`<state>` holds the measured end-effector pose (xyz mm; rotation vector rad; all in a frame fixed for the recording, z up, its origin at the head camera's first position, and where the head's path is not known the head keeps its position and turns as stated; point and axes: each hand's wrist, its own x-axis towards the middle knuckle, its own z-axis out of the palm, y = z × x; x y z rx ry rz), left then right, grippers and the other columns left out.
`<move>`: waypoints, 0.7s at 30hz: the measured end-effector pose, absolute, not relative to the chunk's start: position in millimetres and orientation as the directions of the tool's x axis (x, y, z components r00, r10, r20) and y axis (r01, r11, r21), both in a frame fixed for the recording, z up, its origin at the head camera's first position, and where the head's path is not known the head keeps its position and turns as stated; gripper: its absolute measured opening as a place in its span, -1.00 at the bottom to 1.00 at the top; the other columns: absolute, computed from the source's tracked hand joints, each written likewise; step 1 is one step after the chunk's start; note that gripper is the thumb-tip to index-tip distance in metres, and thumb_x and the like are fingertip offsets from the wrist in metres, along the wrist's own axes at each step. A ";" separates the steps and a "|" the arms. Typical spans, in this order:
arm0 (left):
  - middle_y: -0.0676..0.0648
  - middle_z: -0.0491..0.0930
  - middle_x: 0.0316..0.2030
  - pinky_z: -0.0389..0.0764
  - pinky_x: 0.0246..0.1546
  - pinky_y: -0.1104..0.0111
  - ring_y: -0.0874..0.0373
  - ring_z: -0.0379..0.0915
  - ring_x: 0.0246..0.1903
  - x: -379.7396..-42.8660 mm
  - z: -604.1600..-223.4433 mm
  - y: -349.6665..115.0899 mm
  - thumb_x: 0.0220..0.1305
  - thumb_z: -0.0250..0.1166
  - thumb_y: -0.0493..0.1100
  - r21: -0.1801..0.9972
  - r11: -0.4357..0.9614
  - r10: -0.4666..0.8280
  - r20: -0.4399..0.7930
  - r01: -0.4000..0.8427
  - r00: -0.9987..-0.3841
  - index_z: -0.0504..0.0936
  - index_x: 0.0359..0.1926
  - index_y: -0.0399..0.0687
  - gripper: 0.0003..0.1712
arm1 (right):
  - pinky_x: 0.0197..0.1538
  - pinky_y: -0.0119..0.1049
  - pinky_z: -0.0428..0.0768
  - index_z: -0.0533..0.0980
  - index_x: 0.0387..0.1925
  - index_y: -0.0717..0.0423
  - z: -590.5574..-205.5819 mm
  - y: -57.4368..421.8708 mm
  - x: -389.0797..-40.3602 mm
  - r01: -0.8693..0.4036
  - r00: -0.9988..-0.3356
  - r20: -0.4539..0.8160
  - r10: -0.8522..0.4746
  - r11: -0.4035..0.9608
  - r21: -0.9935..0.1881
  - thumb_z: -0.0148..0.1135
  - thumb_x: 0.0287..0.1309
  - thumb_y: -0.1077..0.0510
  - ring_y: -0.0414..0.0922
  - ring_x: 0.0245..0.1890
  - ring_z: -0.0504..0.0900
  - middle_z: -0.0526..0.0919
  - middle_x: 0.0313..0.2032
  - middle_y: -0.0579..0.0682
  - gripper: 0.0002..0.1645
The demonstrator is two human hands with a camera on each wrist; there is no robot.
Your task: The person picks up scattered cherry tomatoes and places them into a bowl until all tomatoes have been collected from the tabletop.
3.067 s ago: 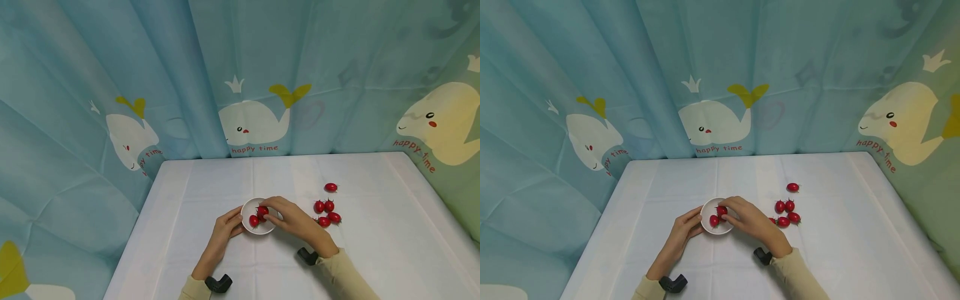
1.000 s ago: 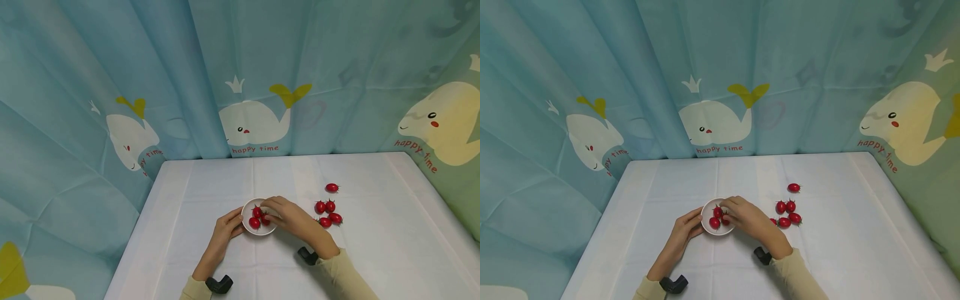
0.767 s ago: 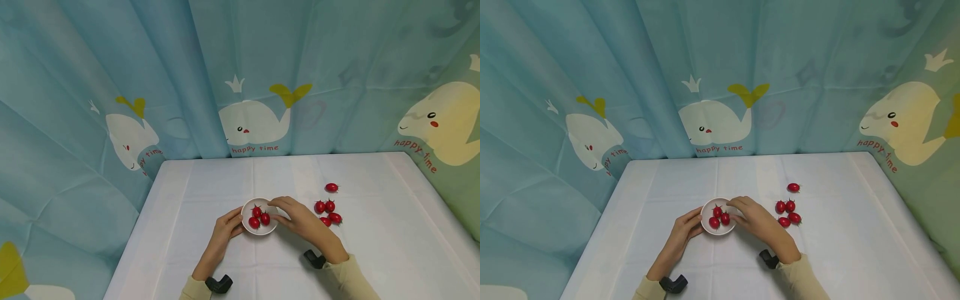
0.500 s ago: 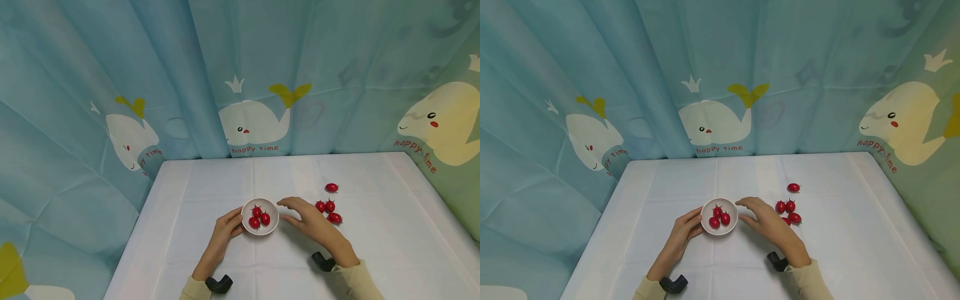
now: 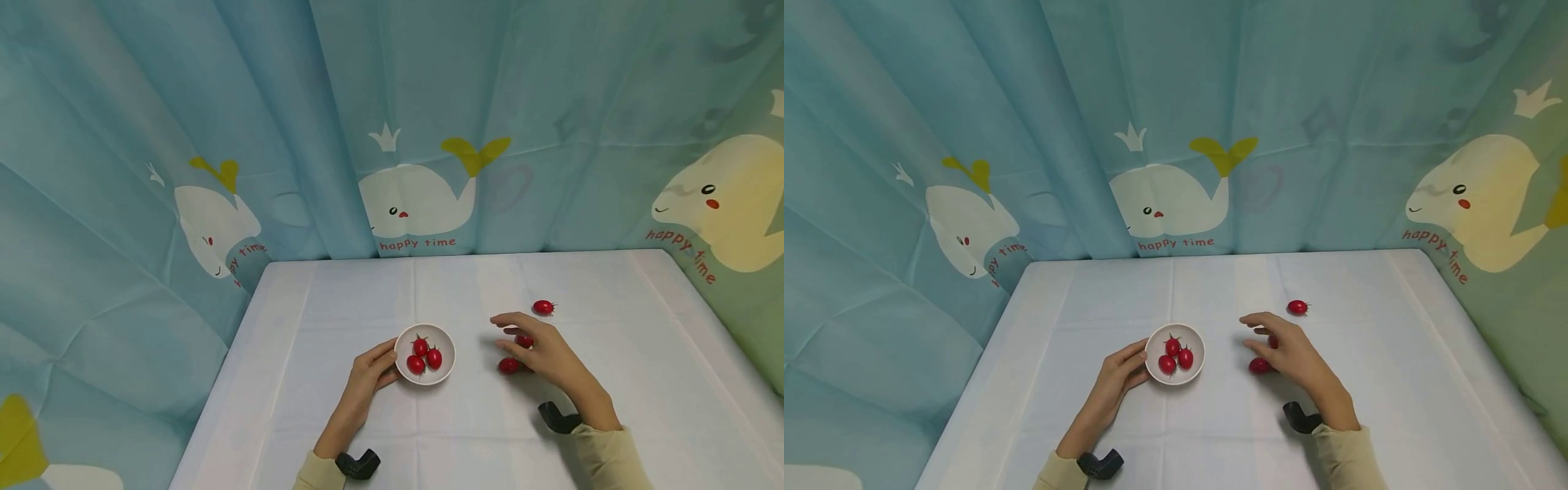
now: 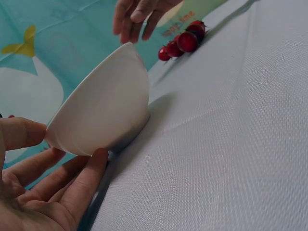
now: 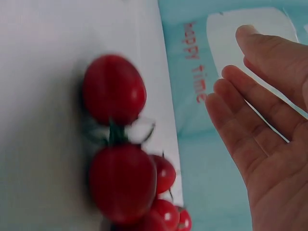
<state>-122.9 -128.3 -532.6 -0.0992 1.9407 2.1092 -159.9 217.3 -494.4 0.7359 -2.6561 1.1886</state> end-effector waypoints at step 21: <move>-0.28 0.42 0.46 0.70 0.16 0.41 0.05 0.53 0.32 -122.1 -532.8 -128.8 0.56 0.21 0.01 0.970 -0.052 0.155 -0.229 -0.239 -0.961 0.42 0.49 -0.18 -0.37 | 0.06 -0.85 0.47 0.63 0.14 0.11 -506.4 277.9 -133.7 -0.356 -0.934 0.271 -0.233 0.673 -0.649 0.54 0.11 0.31 -0.44 -0.02 0.65 0.76 0.04 0.10 -0.47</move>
